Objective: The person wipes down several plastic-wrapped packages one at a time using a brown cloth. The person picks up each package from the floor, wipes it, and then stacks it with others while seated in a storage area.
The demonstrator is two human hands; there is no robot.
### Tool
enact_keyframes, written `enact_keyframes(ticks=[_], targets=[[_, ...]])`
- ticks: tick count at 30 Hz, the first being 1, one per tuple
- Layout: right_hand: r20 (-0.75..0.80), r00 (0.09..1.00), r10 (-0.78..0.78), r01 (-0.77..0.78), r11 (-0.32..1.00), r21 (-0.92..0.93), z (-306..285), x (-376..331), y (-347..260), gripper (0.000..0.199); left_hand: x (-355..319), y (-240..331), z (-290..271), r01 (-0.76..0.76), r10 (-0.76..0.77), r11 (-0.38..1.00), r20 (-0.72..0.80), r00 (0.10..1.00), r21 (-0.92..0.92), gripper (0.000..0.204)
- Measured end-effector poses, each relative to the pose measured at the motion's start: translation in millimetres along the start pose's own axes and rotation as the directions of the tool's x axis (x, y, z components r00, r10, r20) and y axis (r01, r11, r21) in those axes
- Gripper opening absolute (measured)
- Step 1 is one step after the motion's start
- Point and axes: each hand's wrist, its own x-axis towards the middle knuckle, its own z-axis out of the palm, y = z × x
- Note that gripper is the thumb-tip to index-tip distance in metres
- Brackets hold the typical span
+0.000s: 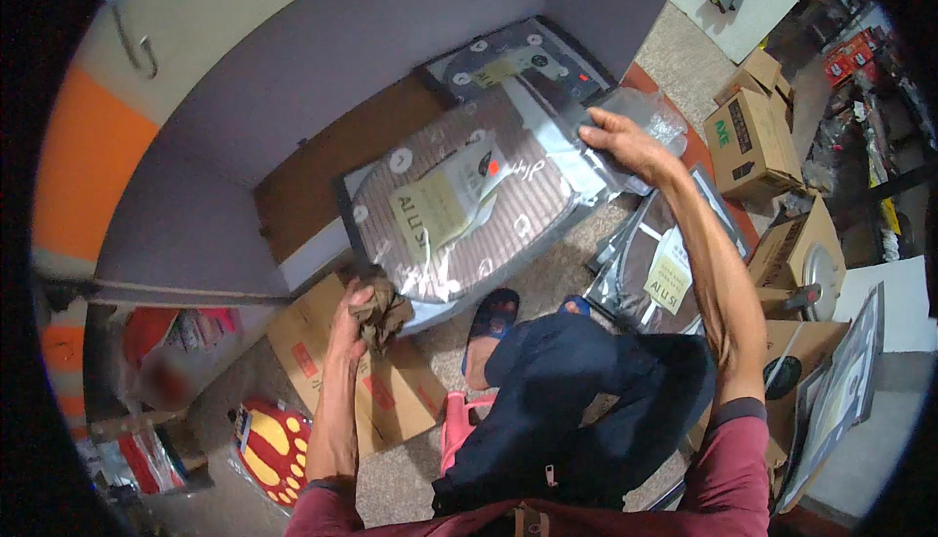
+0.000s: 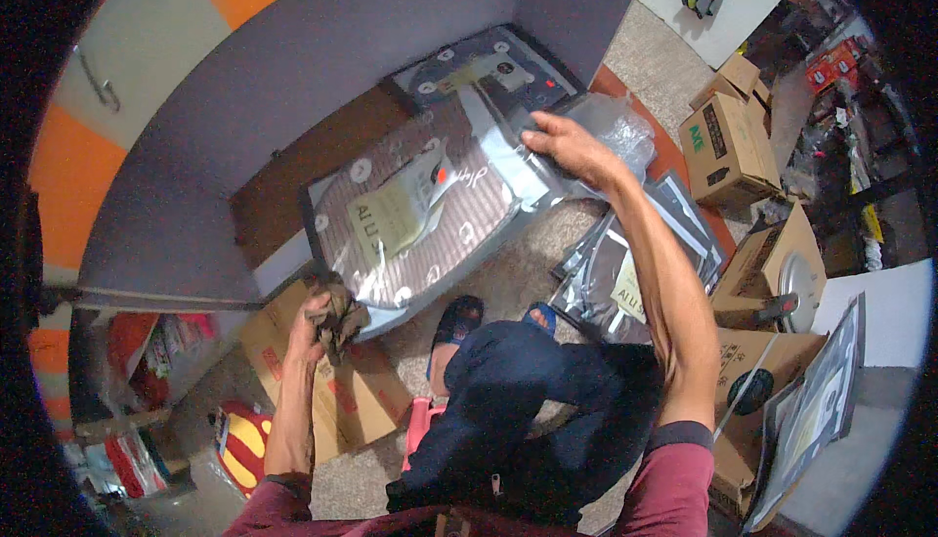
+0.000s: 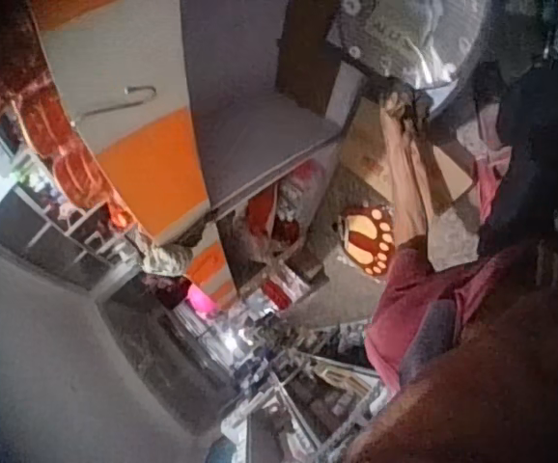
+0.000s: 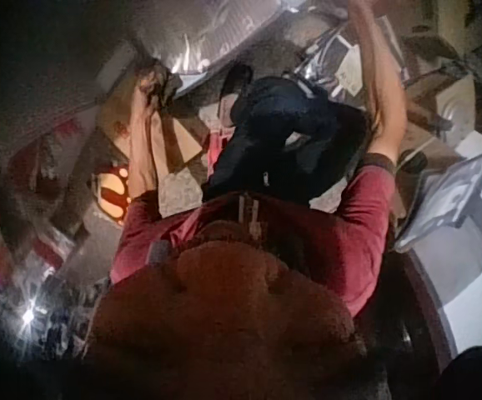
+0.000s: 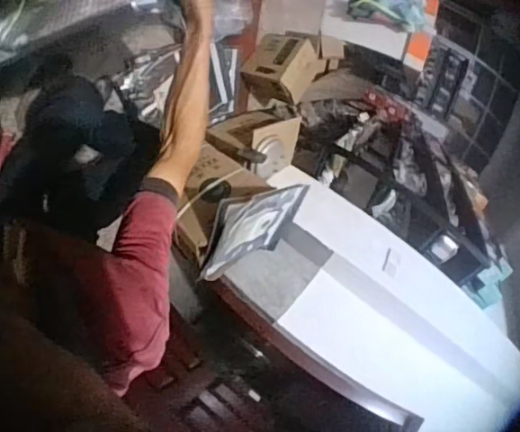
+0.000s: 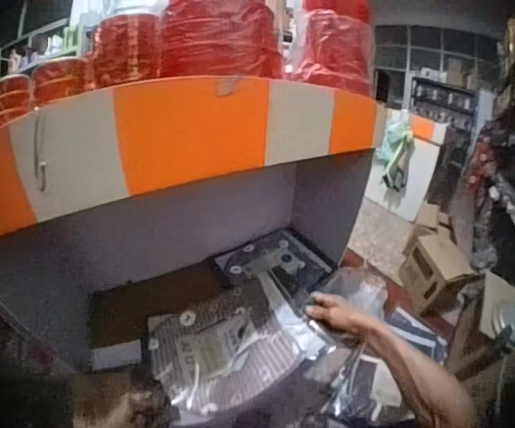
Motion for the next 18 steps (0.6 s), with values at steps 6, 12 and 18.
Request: enact_keyframes(ticks=[6,12,18], targets=[[-0.569,0.766,-0.299,0.071,0.919,-0.387,-182.2,92.4,-41.2,0.055,221.4,33.0,169.5,0.055,-0.045,0.997,0.159,0.986,-0.058,0.061],[-0.608,0.707,-0.363,0.175,0.922,-0.346,-168.1,7.7,86.2,0.044,437.4,16.2,331.2,-0.077,0.082,0.996,0.123,0.989,-0.050,0.049],[-0.431,0.830,0.353,-0.342,0.934,0.107,-171.8,-206.6,304.5,0.043,568.1,-25.0,369.0,-0.107,0.098,0.991,0.113,0.989,0.076,0.043]])
